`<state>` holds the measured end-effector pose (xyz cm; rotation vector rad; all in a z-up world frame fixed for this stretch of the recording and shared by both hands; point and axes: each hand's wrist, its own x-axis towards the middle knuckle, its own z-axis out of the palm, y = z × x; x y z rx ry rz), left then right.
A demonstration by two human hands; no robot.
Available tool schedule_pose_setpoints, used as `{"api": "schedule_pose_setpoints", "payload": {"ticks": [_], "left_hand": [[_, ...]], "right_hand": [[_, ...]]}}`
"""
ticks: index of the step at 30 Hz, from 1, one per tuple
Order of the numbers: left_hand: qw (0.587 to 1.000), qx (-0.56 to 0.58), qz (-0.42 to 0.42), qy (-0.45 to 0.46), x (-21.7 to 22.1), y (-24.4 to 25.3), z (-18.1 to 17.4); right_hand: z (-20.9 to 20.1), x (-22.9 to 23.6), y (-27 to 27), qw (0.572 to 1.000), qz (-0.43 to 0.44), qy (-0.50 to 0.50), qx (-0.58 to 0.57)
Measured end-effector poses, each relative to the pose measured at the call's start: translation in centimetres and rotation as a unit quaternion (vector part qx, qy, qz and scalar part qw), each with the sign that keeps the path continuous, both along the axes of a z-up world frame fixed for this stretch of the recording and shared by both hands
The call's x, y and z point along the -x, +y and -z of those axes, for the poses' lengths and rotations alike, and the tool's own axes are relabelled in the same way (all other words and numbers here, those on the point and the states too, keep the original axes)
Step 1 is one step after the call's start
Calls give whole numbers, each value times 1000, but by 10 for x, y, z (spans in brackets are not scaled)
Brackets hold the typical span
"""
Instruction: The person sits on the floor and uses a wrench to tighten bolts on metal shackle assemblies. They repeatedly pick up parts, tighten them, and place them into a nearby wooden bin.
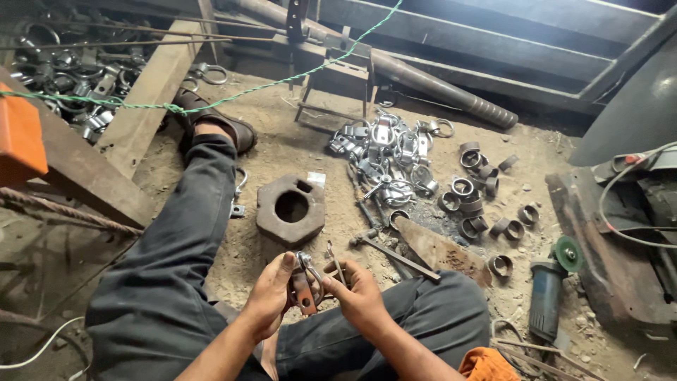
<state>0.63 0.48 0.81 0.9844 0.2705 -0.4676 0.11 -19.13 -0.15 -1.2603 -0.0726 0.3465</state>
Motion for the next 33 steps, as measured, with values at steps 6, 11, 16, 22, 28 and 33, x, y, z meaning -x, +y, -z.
{"api": "schedule_pose_setpoints", "payload": {"ticks": [6,11,16,22,28,33], "left_hand": [[1000,26,-4,-15,-6,1,-19],[988,-95,61,-102,-4,11,-44],[988,10,94,-124,-6,14,-45],[989,-87,50,-109,-10,7,-22],[998,-36,31,-27,-12,15,7],[992,103,52,50,-13,3,3]], "right_hand": [[-2,-3,4,998,7,40,-54],[-12,-4,-1,997,-13,68,-29],[-12,-3,-7,998,0,58,-37],[-6,-6,-10,998,-10,36,-57],[-20,-3,-17,999,-35,26,-30],[-28,-1,-14,1000,-28,-5,0]]}}
